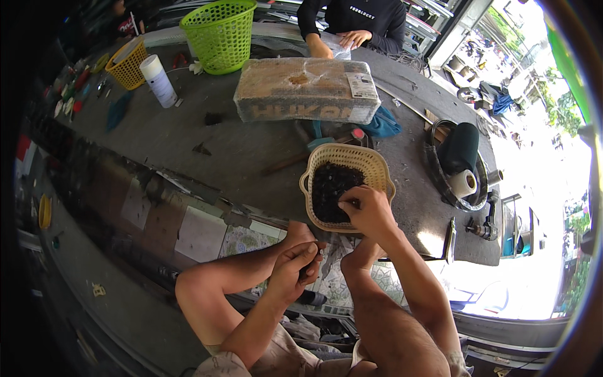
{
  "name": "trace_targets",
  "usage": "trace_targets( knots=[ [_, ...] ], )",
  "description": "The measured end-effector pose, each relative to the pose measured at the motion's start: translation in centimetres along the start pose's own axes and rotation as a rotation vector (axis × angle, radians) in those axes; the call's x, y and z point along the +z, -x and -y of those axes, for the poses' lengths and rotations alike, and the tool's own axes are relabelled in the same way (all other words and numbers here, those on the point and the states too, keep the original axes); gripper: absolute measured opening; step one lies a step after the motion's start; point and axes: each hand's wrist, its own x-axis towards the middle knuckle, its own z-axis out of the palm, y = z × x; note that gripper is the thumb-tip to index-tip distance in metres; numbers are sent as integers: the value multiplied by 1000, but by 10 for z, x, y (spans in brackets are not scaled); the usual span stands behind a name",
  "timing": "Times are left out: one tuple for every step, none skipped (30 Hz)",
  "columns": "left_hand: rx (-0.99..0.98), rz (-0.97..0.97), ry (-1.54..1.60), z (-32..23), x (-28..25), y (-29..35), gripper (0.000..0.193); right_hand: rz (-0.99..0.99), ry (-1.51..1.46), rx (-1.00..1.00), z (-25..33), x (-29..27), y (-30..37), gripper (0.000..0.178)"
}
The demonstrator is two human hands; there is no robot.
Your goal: The person sits at a workbench and repeatedly picks small black fasteners from a basket, handling them one at a time with both hands. The person occasionally places items back into the basket while continuing to sort through the pile.
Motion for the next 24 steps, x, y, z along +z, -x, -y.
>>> trace_targets(
  knots=[
    [9,1,4,0,0,0,30,-10,-41,31,2,-2,3,15],
    [8,13,25,0,1,0,31,-22,-72,74,4,-4,7,15],
    [12,29,45,-1,1,-1,31,-37,-102,117,7,-6,10,15],
    [23,46,65,0,2,-1,32,-67,-129,141,10,-6,13,16],
    [26,61,43,0,3,0,30,-73,-188,135,14,-7,17,16],
    [39,79,22,0,3,0,28,-78,-238,137,18,-9,23,16],
    [52,96,1,0,4,0,26,-77,-283,164,22,-10,29,15],
    [71,112,7,0,4,-1,23,-22,-333,108,26,-11,38,15],
    [89,127,12,1,4,-1,21,37,-378,78,32,-11,49,15],
    [106,141,18,1,4,-1,19,93,-419,38,36,-9,55,15],
    [107,143,14,1,4,-1,16,125,-437,33,38,-6,58,15],
    [107,145,11,1,3,-2,14,153,-451,18,40,-4,62,15],
    [119,154,13,2,3,-2,11,179,-443,-16,41,-4,63,15],
    [118,155,-5,3,3,-3,10,226,-510,23,41,-3,64,16],
    [125,159,-18,4,3,-3,9,227,-503,17,41,-4,65,16],
    [140,174,-29,5,3,-2,8,229,-494,10,41,-4,66,16],
    [136,155,-36,6,3,-2,7,222,-466,-15,40,-5,66,15],
    [138,148,-41,7,3,-2,7,229,-498,-3,40,-5,66,15],
    [138,141,-47,7,4,-2,6,226,-509,-7,40,-6,67,16],
    [144,148,-62,7,3,-2,7,223,-502,-7,40,-6,68,16],
    [148,155,-79,7,3,-2,8,233,-541,7,41,-6,69,16],
    [152,163,-96,7,4,-2,8,242,-560,23,41,-7,69,16],
    [159,163,-102,7,4,-3,8,252,-556,46,41,-7,70,16],
    [165,163,-108,8,4,-3,8,254,-562,25,41,-9,70,16]
  ],
)
